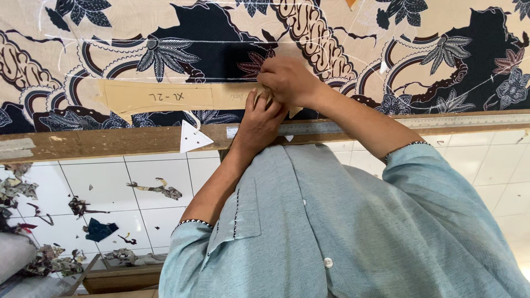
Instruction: The person places a cardboard pattern on a large piece of patterned fabric laid out on a table. They use a white triangular tool and a white marking tool to trace or mark the fabric along the pattern's edges. The person adjusts the pattern and tool positions multiple times to complete the marking.
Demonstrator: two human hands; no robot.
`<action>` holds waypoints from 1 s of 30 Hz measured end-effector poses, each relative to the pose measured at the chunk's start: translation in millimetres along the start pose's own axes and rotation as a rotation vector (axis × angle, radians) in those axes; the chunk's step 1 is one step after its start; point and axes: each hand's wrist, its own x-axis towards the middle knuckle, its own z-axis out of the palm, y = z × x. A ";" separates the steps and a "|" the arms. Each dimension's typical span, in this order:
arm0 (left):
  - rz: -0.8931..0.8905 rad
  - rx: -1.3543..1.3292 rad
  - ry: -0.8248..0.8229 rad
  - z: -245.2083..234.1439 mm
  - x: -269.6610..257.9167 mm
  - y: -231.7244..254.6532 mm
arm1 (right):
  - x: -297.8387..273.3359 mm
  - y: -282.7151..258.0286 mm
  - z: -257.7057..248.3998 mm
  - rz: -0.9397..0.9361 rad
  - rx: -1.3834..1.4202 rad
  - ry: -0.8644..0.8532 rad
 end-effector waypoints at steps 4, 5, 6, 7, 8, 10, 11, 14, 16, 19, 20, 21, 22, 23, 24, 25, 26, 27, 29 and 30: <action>-0.003 -0.044 -0.007 1.4 -1.7 -0.3 | 3.1 -1.6 -1.0 -0.046 0.022 -0.036; -0.001 -0.038 -0.009 1.8 -1.7 -0.5 | 3.0 -1.1 -1.4 -0.065 0.005 -0.041; 0.001 -0.032 -0.010 2.2 -1.5 -0.5 | 2.3 0.1 -2.0 -0.083 -0.012 -0.046; 0.004 -0.027 -0.013 2.5 -1.4 -0.4 | 0.7 0.9 -2.5 -0.100 -0.029 -0.050; 0.000 -0.004 -0.015 2.7 -1.0 0.1 | -2.3 1.8 -3.5 -0.075 -0.038 -0.099; -0.003 0.044 -0.017 2.2 0.7 0.9 | -10.9 5.4 -9.6 -0.026 -0.061 -0.194; 0.007 0.048 -0.013 1.5 1.7 0.9 | -15.9 7.7 -14.1 -0.007 -0.102 -0.237; 0.032 0.062 -0.011 -1.8 5.0 1.3 | -35.6 13.9 -36.1 0.056 -0.202 -0.323; 0.042 0.076 -0.029 -5.1 7.8 2.3 | -56.0 14.1 -58.9 0.111 -0.233 -0.316; 0.063 0.016 -0.054 -9.4 14.1 1.1 | -83.5 12.9 -87.6 0.116 -0.283 -0.205; 0.064 -0.017 -0.078 -10.0 17.8 0.4 | -91.0 13.1 -93.7 0.176 -0.274 -0.159; 0.065 -0.051 -0.105 -10.3 21.1 0.2 | -99.1 11.4 -96.9 0.239 -0.263 -0.114; 0.066 -0.085 -0.133 -10.4 24.3 1.5 | -105.8 10.0 -97.7 0.301 -0.252 -0.067; 0.085 -0.108 -0.109 -10.8 27.9 2.0 | -110.4 8.8 -95.9 0.342 -0.210 -0.016; 0.104 -0.131 -0.086 -11.2 31.4 2.3 | -114.9 6.5 -92.7 0.382 -0.167 0.036; 0.124 -0.153 -0.063 -11.2 35.0 2.7 | -117.9 5.3 -88.8 0.421 -0.125 0.090; 0.149 -0.128 -0.044 -10.8 38.5 2.8 | -118.4 4.6 -82.2 0.459 -0.081 0.116; 0.171 -0.104 -0.025 -10.1 41.5 3.0 | -117.8 3.0 -73.4 0.496 -0.036 0.141; 0.203 -0.090 -0.026 -8.4 46.3 2.3 | -115.9 0.0 -58.8 0.533 0.033 0.215; 0.214 -0.100 -0.047 -7.6 48.0 1.6 | -114.5 -4.2 -50.8 0.533 0.055 0.265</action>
